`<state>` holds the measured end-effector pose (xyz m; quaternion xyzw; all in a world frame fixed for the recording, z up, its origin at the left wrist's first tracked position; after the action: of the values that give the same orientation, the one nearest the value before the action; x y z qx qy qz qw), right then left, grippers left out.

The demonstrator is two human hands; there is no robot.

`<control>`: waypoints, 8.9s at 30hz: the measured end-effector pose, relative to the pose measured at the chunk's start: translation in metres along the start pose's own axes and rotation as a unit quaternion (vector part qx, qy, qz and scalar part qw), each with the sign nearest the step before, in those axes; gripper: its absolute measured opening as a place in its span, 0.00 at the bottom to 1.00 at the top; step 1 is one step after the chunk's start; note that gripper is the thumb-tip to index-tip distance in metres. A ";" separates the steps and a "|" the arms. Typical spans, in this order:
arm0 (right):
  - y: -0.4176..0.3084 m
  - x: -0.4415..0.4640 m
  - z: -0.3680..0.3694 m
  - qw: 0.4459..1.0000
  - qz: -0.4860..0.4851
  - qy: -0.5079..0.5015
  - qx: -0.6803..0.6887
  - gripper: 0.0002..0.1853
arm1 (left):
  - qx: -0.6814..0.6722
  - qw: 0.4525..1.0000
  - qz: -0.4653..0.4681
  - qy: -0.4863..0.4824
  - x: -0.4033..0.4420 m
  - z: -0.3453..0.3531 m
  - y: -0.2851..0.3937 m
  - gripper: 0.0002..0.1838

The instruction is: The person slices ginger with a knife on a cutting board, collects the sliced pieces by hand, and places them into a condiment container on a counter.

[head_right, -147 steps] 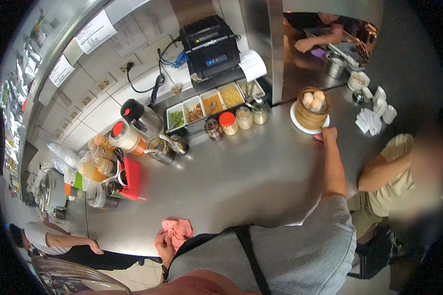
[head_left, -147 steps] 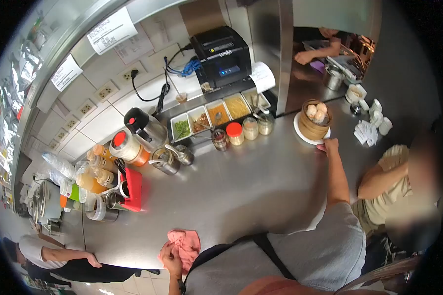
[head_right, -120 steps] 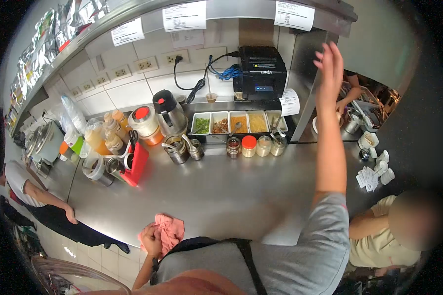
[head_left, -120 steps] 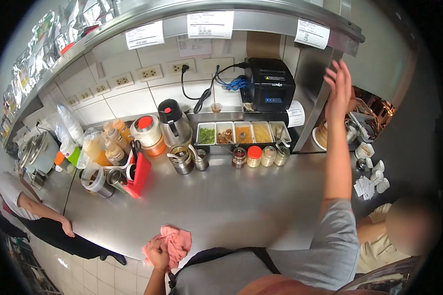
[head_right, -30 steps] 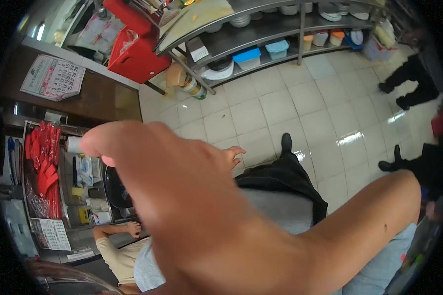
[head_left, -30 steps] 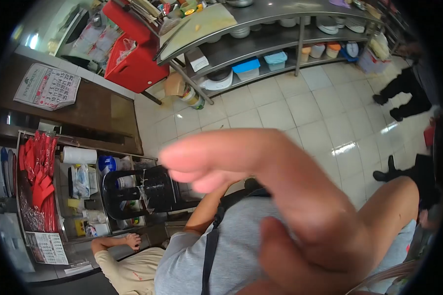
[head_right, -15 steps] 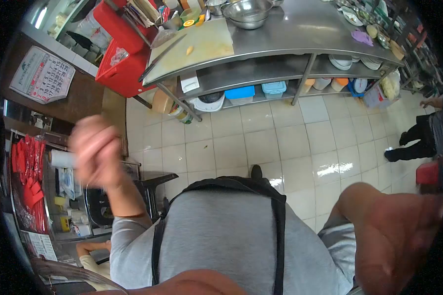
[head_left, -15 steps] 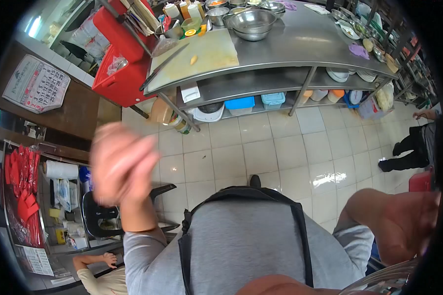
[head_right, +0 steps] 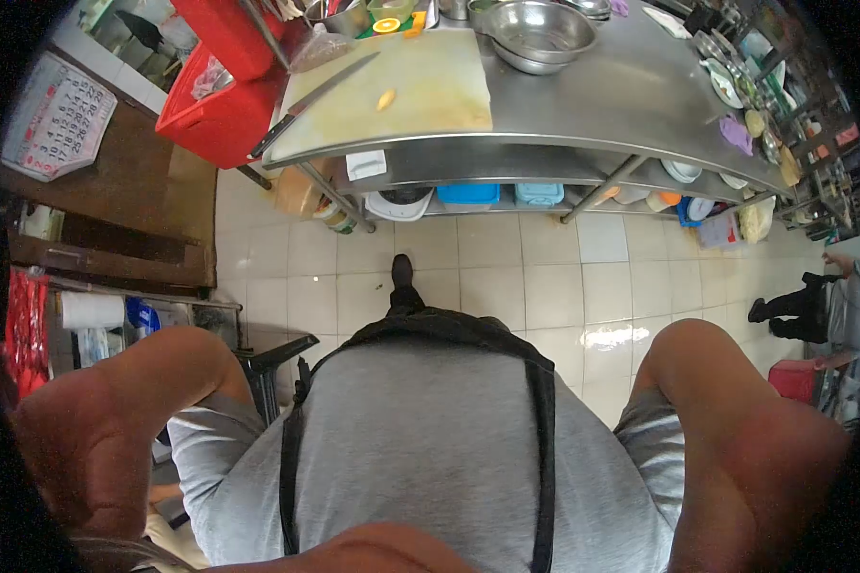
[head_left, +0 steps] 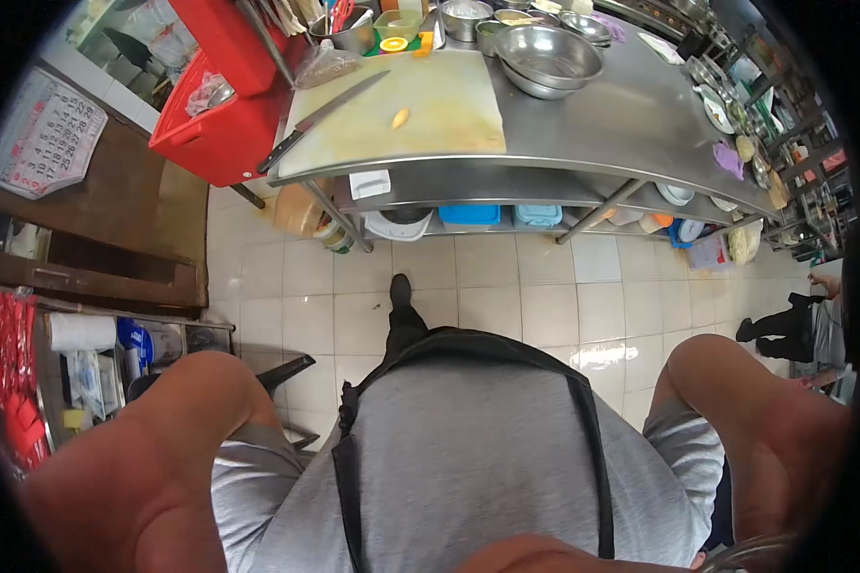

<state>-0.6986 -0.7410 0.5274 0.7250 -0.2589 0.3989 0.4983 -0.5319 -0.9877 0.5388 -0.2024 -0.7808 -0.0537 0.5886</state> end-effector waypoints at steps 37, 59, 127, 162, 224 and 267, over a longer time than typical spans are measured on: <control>0.214 -0.524 0.467 0.737 0.615 -0.278 0.026 0.18 | 0.033 0.607 -0.696 -0.383 -0.482 0.192 -0.477 0.20; 0.201 -0.535 0.459 0.820 0.541 -0.185 -0.028 0.07 | -0.110 0.529 -0.610 -0.580 -0.466 0.307 -0.379 0.41; 0.203 -0.561 0.456 0.781 0.596 -0.186 -0.003 0.09 | -0.036 0.650 -0.520 -0.553 -0.454 0.263 -0.370 0.45; 0.200 -0.567 0.455 0.769 0.616 -0.170 0.001 0.08 | -0.061 0.618 -0.537 -0.571 -0.479 0.279 -0.369 0.48; 0.199 -0.541 0.491 0.796 0.483 -0.363 -0.026 0.13 | -0.019 0.610 -0.512 -0.605 -0.476 0.295 -0.388 0.48; 0.215 -0.532 0.486 0.806 0.427 -0.409 -0.030 0.23 | 0.066 0.664 -0.546 -0.506 -0.466 0.247 -0.401 0.40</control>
<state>-1.0005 -1.2835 0.1032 0.6217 -0.7339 0.2303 0.1477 -0.8012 -1.3922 0.0876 0.3033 -0.9307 -0.2033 -0.0200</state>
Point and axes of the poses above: each hand's wrist, its own x-axis towards the middle knuckle, its own z-axis out of the palm, y = z × x, the point moved 10 cm from there along x, towards the middle knuckle, and after that the axes turned 14 degrees about -z, right-handed, at the moved point
